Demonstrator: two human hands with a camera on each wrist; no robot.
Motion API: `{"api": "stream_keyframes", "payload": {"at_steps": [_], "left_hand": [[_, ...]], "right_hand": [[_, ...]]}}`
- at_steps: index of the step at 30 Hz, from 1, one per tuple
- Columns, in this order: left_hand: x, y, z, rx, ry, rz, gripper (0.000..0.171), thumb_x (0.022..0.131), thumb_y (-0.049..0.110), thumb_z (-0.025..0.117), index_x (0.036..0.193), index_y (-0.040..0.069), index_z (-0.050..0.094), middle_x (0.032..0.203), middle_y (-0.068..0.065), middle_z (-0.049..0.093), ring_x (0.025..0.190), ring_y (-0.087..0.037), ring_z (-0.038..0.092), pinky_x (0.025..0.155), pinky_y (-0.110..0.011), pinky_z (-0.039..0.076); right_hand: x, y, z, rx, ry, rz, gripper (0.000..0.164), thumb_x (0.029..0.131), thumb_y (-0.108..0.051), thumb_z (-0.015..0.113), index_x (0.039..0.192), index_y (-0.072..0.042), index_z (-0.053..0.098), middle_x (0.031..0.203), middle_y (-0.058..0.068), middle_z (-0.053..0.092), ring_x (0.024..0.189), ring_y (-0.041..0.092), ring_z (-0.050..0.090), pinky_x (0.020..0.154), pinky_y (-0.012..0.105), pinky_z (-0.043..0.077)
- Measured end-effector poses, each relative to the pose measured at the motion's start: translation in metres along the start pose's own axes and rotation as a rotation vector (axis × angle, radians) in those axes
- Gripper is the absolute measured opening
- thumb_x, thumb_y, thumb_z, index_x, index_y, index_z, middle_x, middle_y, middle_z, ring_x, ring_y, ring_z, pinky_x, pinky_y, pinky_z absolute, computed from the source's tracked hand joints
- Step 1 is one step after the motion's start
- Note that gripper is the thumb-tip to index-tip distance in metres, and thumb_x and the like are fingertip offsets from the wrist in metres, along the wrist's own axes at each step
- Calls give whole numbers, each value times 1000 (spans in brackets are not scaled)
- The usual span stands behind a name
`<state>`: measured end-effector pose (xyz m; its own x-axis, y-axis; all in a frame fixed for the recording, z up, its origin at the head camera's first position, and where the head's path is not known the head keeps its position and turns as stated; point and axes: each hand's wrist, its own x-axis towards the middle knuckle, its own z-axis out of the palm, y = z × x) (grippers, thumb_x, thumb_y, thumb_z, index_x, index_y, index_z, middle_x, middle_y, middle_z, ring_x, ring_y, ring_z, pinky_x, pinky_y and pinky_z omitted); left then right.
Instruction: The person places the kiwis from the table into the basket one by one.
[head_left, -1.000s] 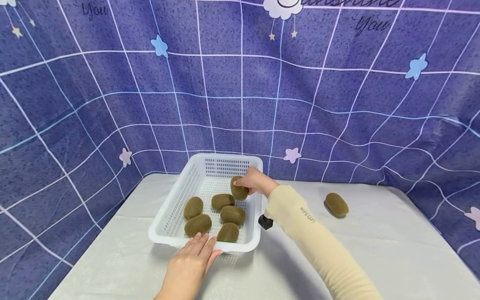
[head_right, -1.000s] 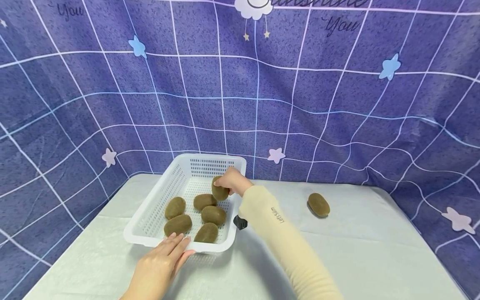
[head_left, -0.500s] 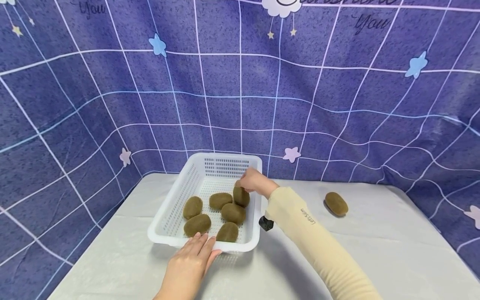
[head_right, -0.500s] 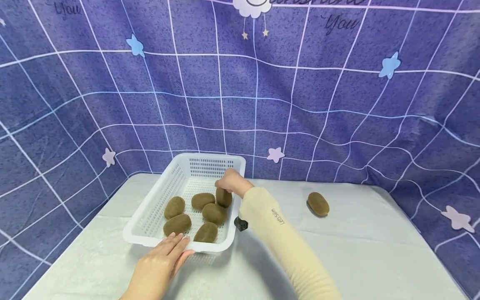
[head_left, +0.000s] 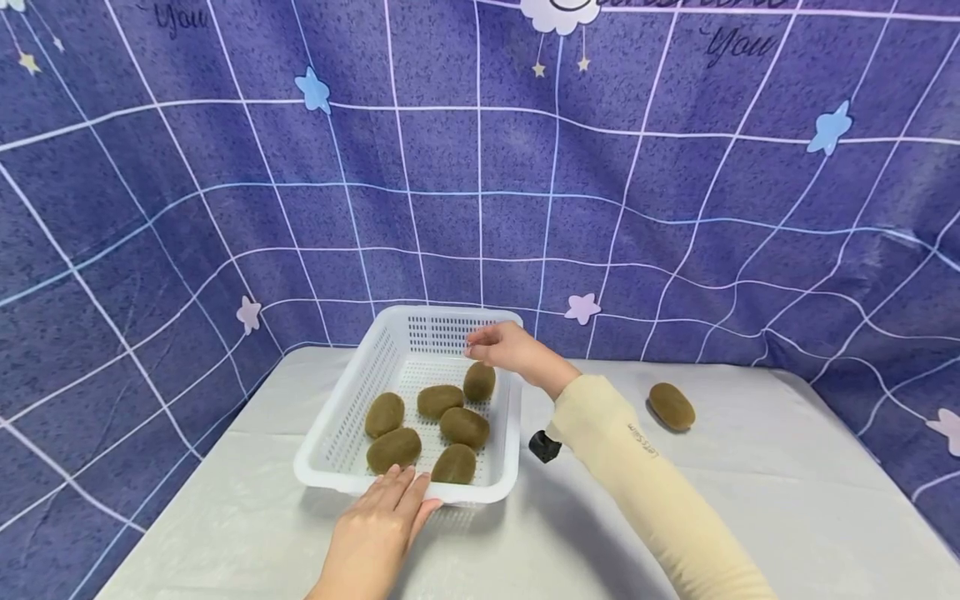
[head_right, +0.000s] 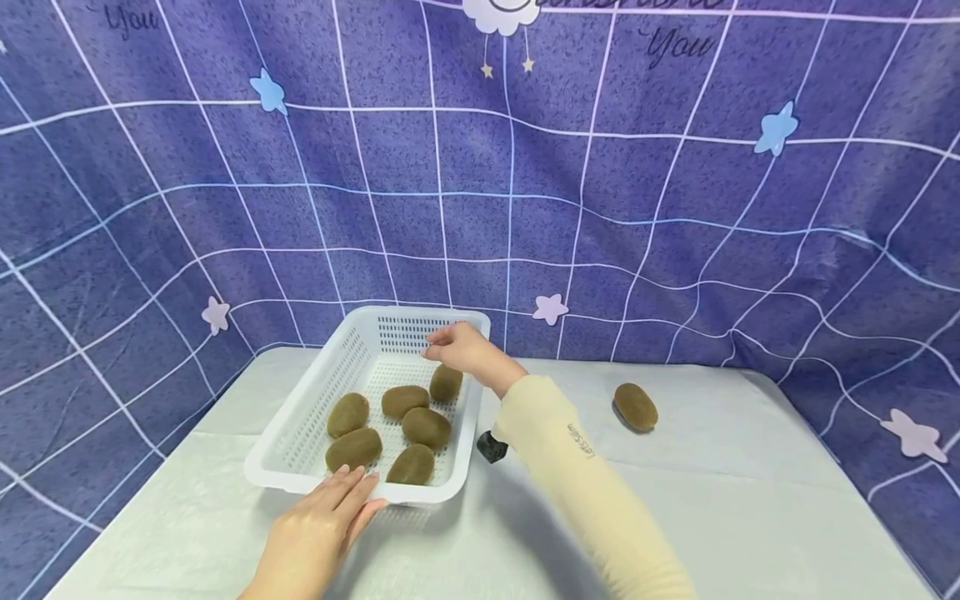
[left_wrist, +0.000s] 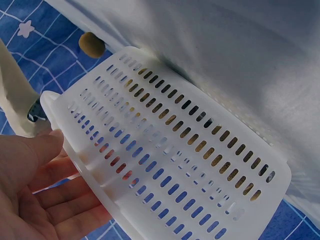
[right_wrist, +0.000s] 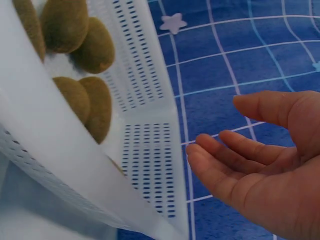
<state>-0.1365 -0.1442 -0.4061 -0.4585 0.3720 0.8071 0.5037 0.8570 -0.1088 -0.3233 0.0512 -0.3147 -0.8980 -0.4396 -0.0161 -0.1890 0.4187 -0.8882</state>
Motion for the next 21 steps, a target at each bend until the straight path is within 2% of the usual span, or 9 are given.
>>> {"api": "stream_keyframes", "payload": {"at_steps": [7, 14, 21], "left_hand": [[-1, 0, 1, -4, 22, 3, 62, 105, 44, 28, 93, 2, 73, 89, -16, 72, 78, -33, 71, 65, -43, 60], [-3, 0, 2, -1, 39, 10, 62, 105, 43, 28, 92, 2, 73, 88, -17, 72, 77, -33, 71, 65, -43, 60], [-3, 0, 2, -3, 39, 7, 62, 105, 43, 28, 92, 2, 73, 88, -17, 72, 78, -33, 71, 65, -43, 60]], "right_hand": [[-14, 7, -22, -10, 62, -71, 36, 94, -12, 60, 127, 2, 57, 120, 17, 64, 110, 26, 61, 94, 35, 52], [-30, 27, -49, -31, 150, -61, 35, 94, -11, 61, 126, 3, 57, 119, 18, 65, 110, 27, 60, 97, 39, 50], [-44, 55, -78, -54, 208, -52, 40, 93, -12, 63, 128, 6, 54, 121, 21, 63, 113, 30, 60, 97, 37, 49]]}}
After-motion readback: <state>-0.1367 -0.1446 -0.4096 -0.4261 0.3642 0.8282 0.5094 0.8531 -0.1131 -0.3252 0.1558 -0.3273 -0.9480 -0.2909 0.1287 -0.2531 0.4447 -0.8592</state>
